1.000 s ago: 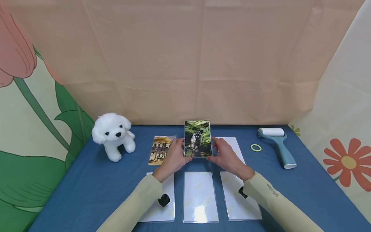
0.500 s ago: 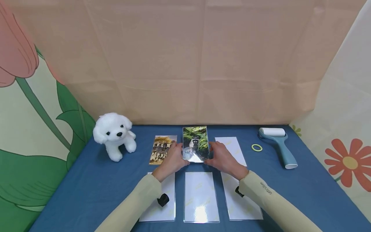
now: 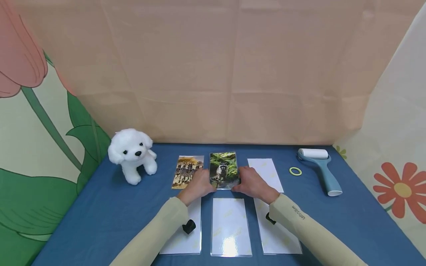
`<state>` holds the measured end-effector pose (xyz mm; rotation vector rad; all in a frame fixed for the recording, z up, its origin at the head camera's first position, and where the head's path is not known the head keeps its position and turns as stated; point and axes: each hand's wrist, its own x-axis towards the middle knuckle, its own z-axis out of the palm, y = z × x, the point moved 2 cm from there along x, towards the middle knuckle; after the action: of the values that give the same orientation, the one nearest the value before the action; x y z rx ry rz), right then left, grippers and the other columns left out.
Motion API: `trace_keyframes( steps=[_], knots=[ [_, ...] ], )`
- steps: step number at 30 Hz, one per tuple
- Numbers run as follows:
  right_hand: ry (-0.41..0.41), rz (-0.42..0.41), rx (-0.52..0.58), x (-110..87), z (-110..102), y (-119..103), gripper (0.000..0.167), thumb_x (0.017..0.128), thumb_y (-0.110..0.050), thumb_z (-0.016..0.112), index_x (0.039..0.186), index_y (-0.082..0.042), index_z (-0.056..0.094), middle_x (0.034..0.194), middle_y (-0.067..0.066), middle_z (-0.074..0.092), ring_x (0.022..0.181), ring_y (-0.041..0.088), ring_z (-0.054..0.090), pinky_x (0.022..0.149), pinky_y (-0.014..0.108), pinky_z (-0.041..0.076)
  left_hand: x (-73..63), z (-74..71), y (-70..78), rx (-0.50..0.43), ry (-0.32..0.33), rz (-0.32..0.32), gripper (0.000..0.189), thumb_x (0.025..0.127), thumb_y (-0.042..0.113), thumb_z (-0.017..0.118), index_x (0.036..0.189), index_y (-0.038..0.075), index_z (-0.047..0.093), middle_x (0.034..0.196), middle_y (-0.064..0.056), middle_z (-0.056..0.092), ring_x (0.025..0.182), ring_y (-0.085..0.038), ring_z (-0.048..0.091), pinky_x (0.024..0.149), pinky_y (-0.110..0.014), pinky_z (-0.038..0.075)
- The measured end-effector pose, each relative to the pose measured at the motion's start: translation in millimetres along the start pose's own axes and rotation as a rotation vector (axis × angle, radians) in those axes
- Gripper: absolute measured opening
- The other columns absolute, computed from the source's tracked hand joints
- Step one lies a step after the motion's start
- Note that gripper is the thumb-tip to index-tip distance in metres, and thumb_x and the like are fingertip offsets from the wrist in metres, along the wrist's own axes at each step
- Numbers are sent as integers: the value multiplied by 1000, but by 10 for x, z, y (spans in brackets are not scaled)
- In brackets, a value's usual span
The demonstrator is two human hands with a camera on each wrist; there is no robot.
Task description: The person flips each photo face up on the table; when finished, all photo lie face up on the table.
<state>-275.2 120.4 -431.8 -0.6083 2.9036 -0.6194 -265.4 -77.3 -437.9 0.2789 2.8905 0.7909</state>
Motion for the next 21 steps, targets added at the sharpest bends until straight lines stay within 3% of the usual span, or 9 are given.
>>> trace_keyframes(
  steps=[7, 12, 21],
  knots=[
    [-22, -1, -40, 29, 21, 18, 47, 77, -28, 90, 104, -1, 63, 84, 4, 55, 74, 19, 53, 67, 37, 47, -10, -14, 22, 34, -22, 28, 34, 81, 16, 86, 62, 8, 58, 71, -8, 53, 69, -24, 48, 60, -38, 41],
    [-51, 11, -54, 61, 14, 18, 47, 76, -29, 90, 103, -1, 63, 81, 3, 56, 72, 19, 54, 65, 37, 47, -3, -26, 41, 40, -56, 28, 40, 83, 15, 83, 57, 9, 53, 66, -9, 51, 70, -25, 46, 63, -38, 38],
    [-89, 41, -64, 100, 22, 27, 52, 76, -30, 90, 108, 1, 65, 87, 5, 60, 76, 19, 57, 69, 38, 51, 1, -28, 42, 10, -100, 14, 37, 85, 14, 81, 60, 8, 54, 79, -13, 52, 72, -27, 46, 60, -38, 39]
  ],
)
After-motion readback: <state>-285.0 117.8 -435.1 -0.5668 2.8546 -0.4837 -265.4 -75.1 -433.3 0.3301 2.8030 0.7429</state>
